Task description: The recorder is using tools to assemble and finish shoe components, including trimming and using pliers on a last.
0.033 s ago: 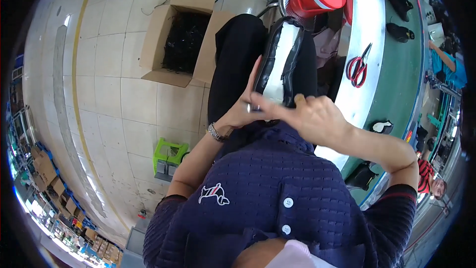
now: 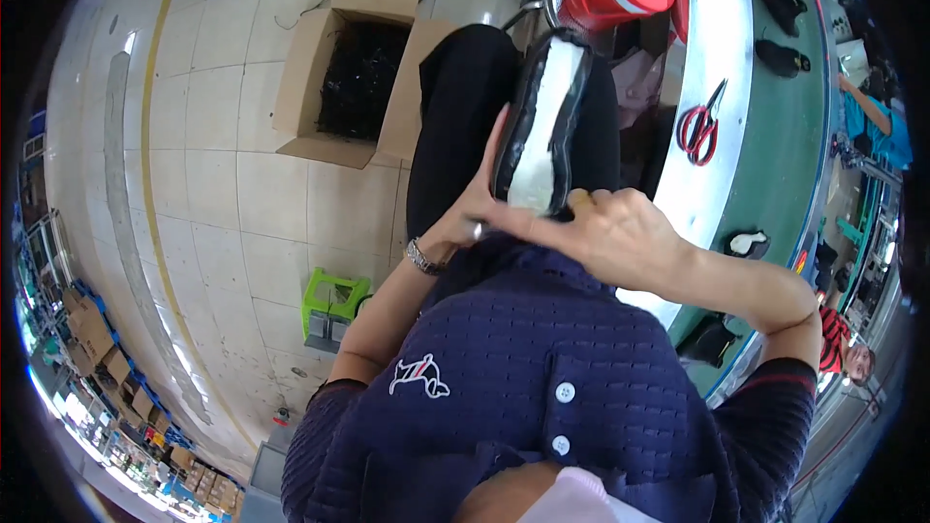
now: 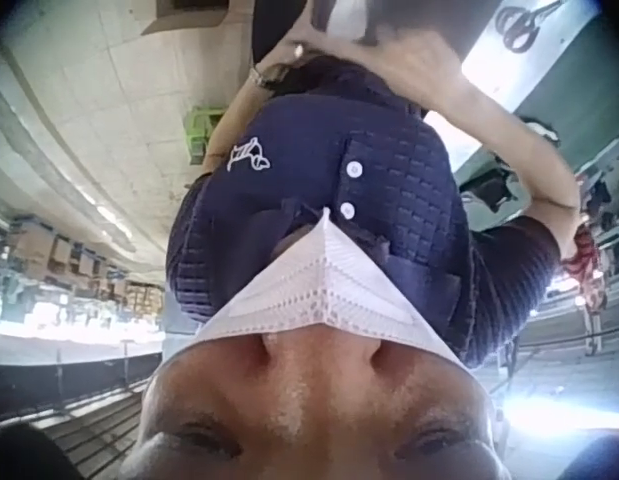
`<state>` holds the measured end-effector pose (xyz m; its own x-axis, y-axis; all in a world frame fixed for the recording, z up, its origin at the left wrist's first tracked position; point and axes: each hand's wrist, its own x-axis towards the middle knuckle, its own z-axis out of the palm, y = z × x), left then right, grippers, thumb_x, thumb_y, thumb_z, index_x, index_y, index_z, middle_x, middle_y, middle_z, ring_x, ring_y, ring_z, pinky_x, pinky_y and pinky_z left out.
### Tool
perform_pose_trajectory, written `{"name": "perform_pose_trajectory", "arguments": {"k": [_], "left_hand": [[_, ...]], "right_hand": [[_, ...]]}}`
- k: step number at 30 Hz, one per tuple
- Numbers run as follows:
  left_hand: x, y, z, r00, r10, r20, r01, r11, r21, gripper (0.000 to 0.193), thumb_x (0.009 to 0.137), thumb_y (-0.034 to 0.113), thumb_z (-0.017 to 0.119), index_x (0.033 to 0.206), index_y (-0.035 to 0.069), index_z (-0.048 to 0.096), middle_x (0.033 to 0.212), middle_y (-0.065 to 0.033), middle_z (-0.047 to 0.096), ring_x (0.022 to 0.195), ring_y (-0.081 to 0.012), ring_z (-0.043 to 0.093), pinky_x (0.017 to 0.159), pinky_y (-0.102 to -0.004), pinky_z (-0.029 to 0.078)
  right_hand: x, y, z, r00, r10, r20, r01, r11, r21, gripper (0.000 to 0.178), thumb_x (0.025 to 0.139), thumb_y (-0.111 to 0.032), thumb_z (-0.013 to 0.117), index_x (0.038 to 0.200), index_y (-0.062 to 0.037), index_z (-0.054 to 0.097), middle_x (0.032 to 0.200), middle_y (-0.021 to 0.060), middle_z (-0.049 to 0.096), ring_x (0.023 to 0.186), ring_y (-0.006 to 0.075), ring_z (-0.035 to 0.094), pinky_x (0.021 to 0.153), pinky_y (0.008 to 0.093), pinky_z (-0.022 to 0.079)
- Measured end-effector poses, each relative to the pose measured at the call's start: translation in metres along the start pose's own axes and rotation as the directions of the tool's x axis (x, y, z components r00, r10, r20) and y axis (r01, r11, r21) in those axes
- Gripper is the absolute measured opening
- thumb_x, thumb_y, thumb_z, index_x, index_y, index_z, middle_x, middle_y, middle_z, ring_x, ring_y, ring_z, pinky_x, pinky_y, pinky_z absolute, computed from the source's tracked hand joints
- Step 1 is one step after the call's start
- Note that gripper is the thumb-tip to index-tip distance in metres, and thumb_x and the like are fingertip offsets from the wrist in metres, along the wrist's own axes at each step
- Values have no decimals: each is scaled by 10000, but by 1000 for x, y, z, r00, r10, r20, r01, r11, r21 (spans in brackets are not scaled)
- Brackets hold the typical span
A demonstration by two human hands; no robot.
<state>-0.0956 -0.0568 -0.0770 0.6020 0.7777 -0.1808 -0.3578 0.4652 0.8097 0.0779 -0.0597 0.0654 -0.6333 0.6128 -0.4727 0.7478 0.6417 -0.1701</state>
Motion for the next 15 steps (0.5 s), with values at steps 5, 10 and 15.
{"name": "perform_pose_trajectory", "arguments": {"k": [5, 10, 15], "left_hand": [[-4, 3, 2, 1000, 10, 29, -12, 996, 94, 1306, 624, 92, 867, 1532, 177, -67, 1558, -93, 140, 1398, -215, 241, 1124, -354, 267], [2, -9, -3, 994, 113, 9, -113, 990, 84, 1316, 643, 55, 860, 1522, 177, -112, 1540, -83, 185, 1368, -209, 301, 1114, -387, 297], [-3, 6, 8, 982, -188, -27, 186, 980, -68, 1321, 627, 61, 875, 1528, 189, -83, 1496, -104, 262, 1335, -201, 336, 1071, -363, 357]], "right_hand": [[3, 9, 18, 982, -2, -188, 7, 1000, 22, 725, 847, -130, 550, 1474, -390, 294, 623, 117, 554, 491, 188, 583, 394, 298, 466], [-2, 7, -3, 940, -175, -293, 217, 969, 116, 691, 925, -103, 467, 1520, -288, 168, 660, 141, 625, 461, 160, 618, 362, 260, 463], [10, 28, 3, 990, 138, -13, -135, 981, 142, 707, 920, -95, 479, 1528, -223, 142, 635, 147, 627, 457, 147, 614, 386, 255, 481]]}}
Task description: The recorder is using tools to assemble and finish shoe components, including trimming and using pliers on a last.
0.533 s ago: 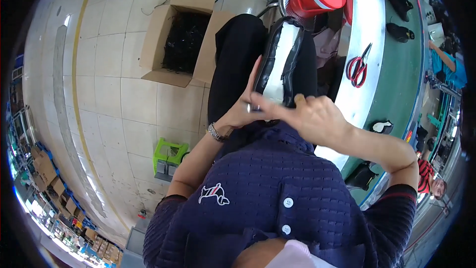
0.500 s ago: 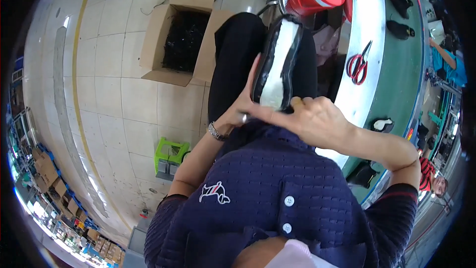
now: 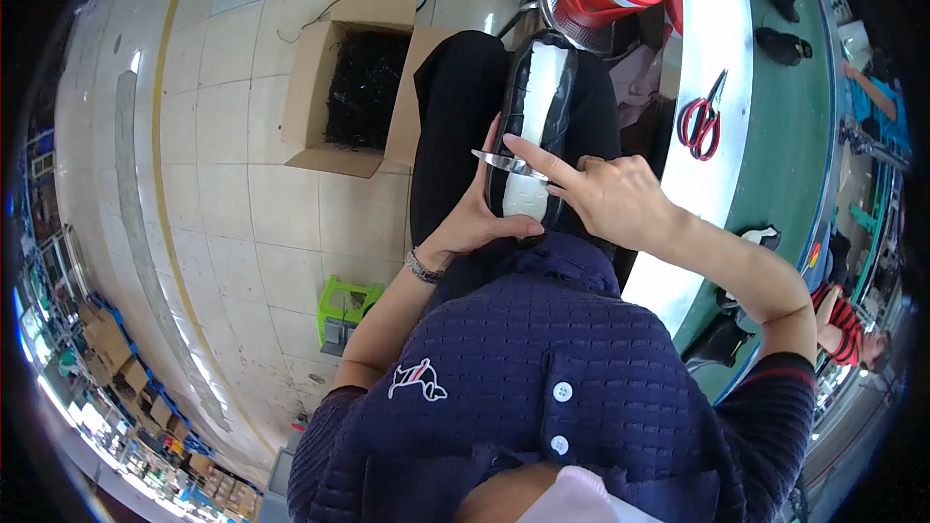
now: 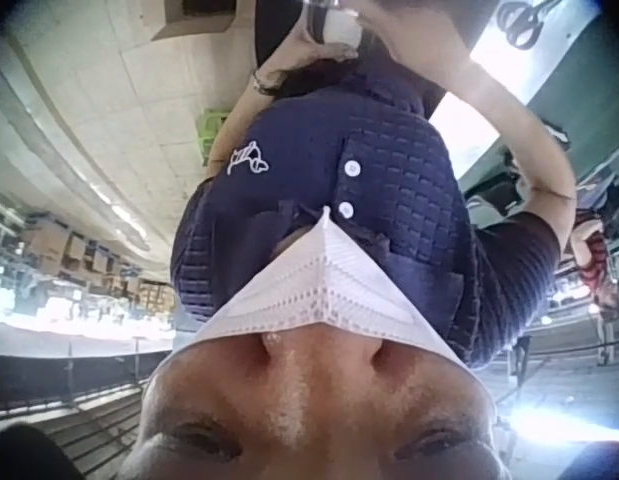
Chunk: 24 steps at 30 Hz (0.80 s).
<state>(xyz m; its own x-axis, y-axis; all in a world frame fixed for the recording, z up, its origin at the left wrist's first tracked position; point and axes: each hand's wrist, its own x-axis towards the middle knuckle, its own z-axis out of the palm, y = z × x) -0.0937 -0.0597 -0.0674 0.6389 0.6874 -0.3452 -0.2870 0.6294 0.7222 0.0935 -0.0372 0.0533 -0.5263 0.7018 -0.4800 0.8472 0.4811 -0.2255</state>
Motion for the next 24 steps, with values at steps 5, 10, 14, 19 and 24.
{"name": "perform_pose_trajectory", "arguments": {"k": [5, 10, 14, 19, 24], "left_hand": [[-10, -15, -10, 993, -103, -55, 107, 991, 77, 1272, 656, 91, 868, 1530, 175, -53, 1471, -104, 305, 1306, -196, 374, 1008, -337, 431], [-6, -3, -9, 988, -146, -39, 151, 973, 176, 1260, 661, 57, 856, 1528, 151, -54, 1360, -80, 425, 1223, -167, 459, 1022, -340, 409], [1, 9, -12, 994, -108, 13, 106, 986, 129, 1196, 679, 14, 824, 1536, 161, 3, 1401, -61, 407, 1246, -159, 433, 1047, -322, 365], [31, 27, -21, 959, -258, -117, 237, 957, -166, 865, 866, 131, 683, 1534, 168, 134, 1386, -45, 432, 1234, -162, 451, 1033, -321, 385], [58, 56, -14, 904, -408, -129, 379, 903, -203, 748, 853, 148, 711, 1474, 150, 293, 1245, -41, 551, 1069, -151, 571, 913, -314, 488]], "right_hand": [[-7, -7, -21, 974, -22, -226, 52, 990, 130, 741, 882, -191, 602, 1512, -259, 218, 552, 100, 571, 435, 238, 589, 385, 334, 456], [6, 5, -7, 999, 28, -35, -23, 990, 138, 734, 868, -166, 575, 1507, -287, 236, 550, 80, 576, 462, 240, 609, 397, 348, 464], [6, 24, -24, 968, 28, -248, -5, 995, 95, 713, 895, -195, 590, 1507, -276, 234, 555, 71, 580, 432, 226, 574, 388, 347, 446], [31, 50, -21, 980, 39, -195, -18, 994, 112, 723, 928, -232, 573, 1515, -315, 159, 544, 74, 575, 435, 244, 574, 415, 356, 455], [24, 71, -37, 938, 28, -345, -35, 999, -16, 652, 923, -239, 575, 1492, -288, 261, 567, 91, 598, 483, 288, 597, 459, 367, 464]]}}
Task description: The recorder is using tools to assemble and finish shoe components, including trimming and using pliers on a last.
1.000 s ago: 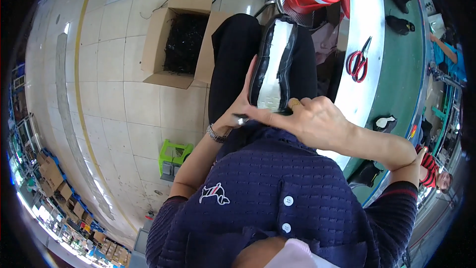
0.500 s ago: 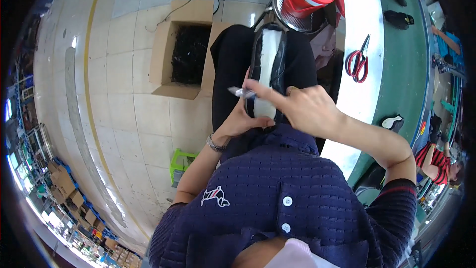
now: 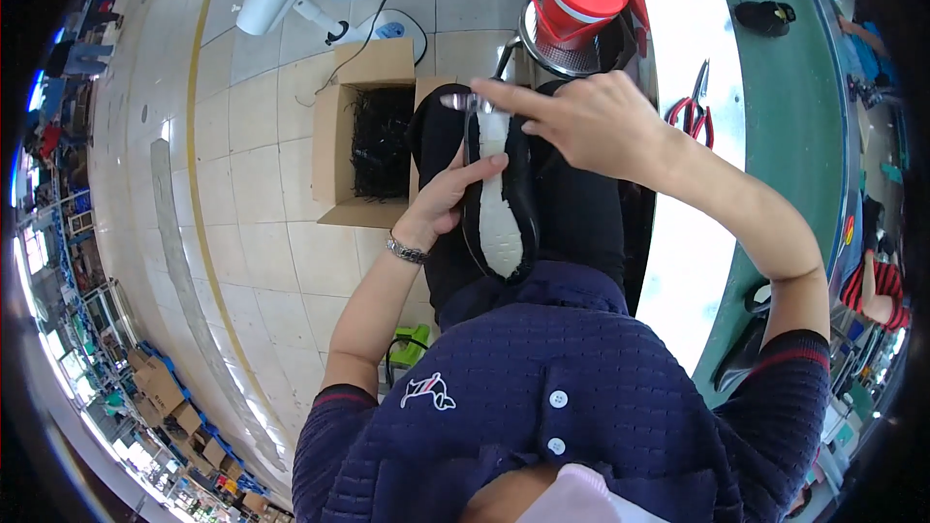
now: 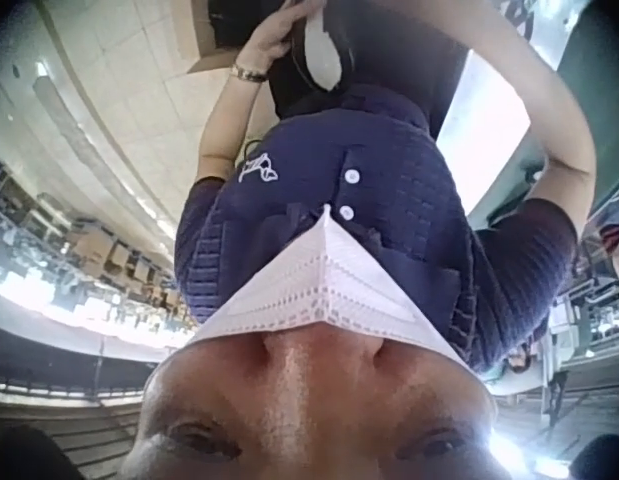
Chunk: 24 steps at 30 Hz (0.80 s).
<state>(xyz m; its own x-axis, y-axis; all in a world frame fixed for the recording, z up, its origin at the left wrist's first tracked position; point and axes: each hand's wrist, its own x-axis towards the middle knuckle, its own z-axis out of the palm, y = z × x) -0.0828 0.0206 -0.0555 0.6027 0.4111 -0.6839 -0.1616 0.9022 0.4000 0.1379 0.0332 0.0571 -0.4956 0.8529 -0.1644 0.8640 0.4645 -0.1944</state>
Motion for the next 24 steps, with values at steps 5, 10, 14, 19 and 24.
{"name": "perform_pose_trajectory", "arguments": {"k": [5, 10, 14, 19, 24], "left_hand": [[-8, 0, 15, 1000, -6, 13, 4, 990, 141, 818, 788, 146, 776, 1461, 141, 312, 1273, -58, 532, 1139, -168, 538, 970, -327, 446], [-10, -17, 39, 774, 520, 362, -623, 729, 284, 1297, 620, 97, 885, 1538, 165, -29, 1452, -77, 356, 1322, -208, 364, 1116, -350, 255], [18, -40, 17, 696, 479, 535, -714, 539, 446, 1465, 546, 69, 916, 1502, 202, -186, 1556, -122, 159, 1423, -225, 213, 1145, -360, 200], [19, -50, 4, 771, 296, 564, -520, 803, 291, 1526, 494, 187, 953, 1497, 214, -197, 1558, -136, 141, 1430, -243, 199, 1159, -361, 164], [22, -40, 19, 911, 276, 307, -340, 923, 178, 973, 713, 474, 812, 1428, 111, 260, 1261, -67, 448, 1173, -154, 438, 1056, -316, 307]], "right_hand": [[-57, 8, -8, 885, 461, 68, -282, 413, 866, 389, 995, -369, 451, 1213, -79, 593, 672, 72, 617, 684, 146, 644, 643, 298, 479], [-112, 15, 27, 907, 373, 196, -178, -82, 981, 198, 891, -174, 639, 1033, -38, 612, 882, 91, 680, 755, 123, 632, 717, 262, 498], [-127, -7, 49, 908, 172, 381, -322, -296, 899, 230, 851, -104, 694, 1034, -16, 586, 865, 124, 696, 689, 124, 629, 639, 251, 512], [-140, -22, 71, 860, 49, 508, -473, -295, 830, 375, 962, -359, 560, 985, 1, 662, 720, 79, 666, 628, 108, 616, 566, 232, 479], [-134, -29, 73, 856, 7, 516, -499, -247, 831, 424, 972, -402, 533, 956, -7, 688, 629, 30, 606, 576, 92, 585, 544, 226, 469]]}}
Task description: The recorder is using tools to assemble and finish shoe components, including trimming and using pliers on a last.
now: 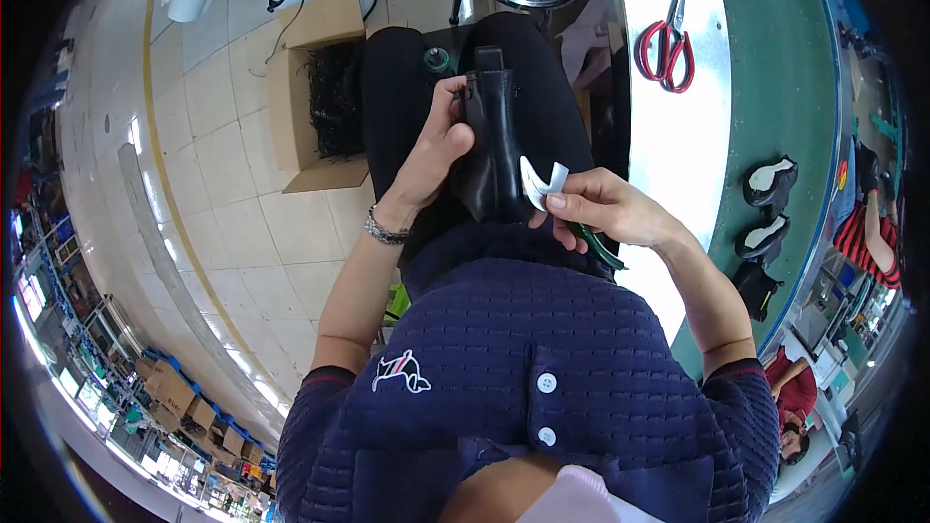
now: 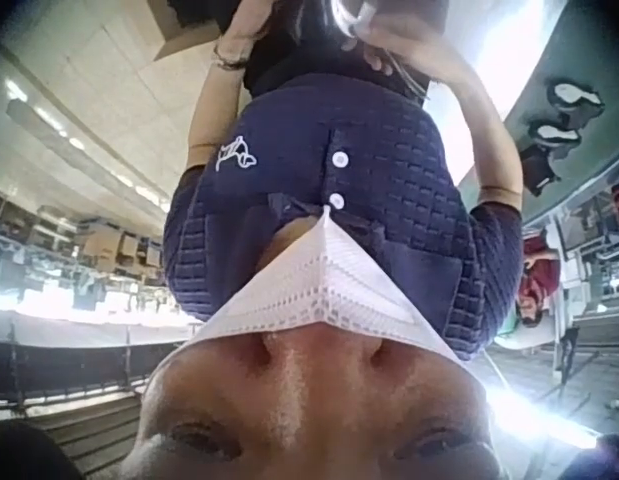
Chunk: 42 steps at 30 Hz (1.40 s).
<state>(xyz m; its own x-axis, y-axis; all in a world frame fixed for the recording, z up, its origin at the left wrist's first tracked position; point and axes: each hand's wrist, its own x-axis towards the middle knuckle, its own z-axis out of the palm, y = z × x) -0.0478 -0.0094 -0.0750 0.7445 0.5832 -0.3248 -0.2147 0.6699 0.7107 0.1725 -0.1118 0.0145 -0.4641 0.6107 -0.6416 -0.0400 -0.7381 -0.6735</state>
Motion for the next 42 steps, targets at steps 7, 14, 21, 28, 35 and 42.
{"name": "perform_pose_trajectory", "arguments": {"k": [7, 14, 21, 28, 35, 42], "left_hand": [[-4, 11, 46, 963, 102, -248, -60, 983, 171, 503, 831, 369, 740, 1140, 93, 454, 926, 13, 506, 811, -62, 492, 716, -219, 443], [-15, 3, 52, 947, 137, -290, -81, 977, 198, 370, 827, 316, 735, 1041, 91, 536, 864, 32, 506, 772, -48, 480, 685, -202, 420], [-4, 5, 42, 923, 109, -370, -55, 987, 153, 331, 856, 341, 702, 1016, 89, 558, 835, 42, 526, 687, -37, 491, 608, -190, 420], [11, 20, 40, 943, 82, -323, -62, 995, 72, 338, 892, 342, 656, 1088, 84, 561, 884, 26, 553, 745, -48, 534, 645, -201, 454], [-8, 16, 11, 975, -41, -217, 21, 996, -92, 620, 935, 498, 517, 1343, 34, 457, 1274, -103, 567, 1163, -228, 546, 1043, -346, 405], [7, 55, 67, 999, 17, -49, -27, 976, -215, 877, 868, 693, 443, 1342, -44, 415, 1266, -238, 534, 1166, -358, 529, 1010, -461, 432]], "right_hand": [[0, 0, 10, 997, 72, 30, -70, 995, -74, 530, 969, -466, 502, 708, -24, 635, 560, 14, 563, 507, 95, 559, 510, 227, 449], [-3, -35, 11, 974, 223, 30, -168, 811, -560, 646, 964, -518, 463, 563, -27, 586, 484, 58, 560, 450, 148, 596, 473, 282, 463], [9, -44, 14, 969, 240, -53, -236, 852, -467, 634, 969, -482, 486, 545, -18, 571, 482, 57, 556, 456, 141, 598, 479, 279, 466], [3, -15, 24, 952, -92, -291, 2, 955, -296, 571, 957, -440, 541, 614, 13, 597, 529, 43, 573, 468, 112, 570, 479, 252, 437], [-39, 71, -47, 390, -321, -863, -519, 698, -494, 273, 912, -248, 576, 1016, -3, 634, 781, 187, 647, 737, 338, 666, 672, 436, 512], [-43, 112, -83, 327, -536, -779, -607, 512, -607, 554, 804, -208, 679, 1296, -35, 491, 1209, 228, 527, 1078, 404, 546, 892, 473, 474]]}}
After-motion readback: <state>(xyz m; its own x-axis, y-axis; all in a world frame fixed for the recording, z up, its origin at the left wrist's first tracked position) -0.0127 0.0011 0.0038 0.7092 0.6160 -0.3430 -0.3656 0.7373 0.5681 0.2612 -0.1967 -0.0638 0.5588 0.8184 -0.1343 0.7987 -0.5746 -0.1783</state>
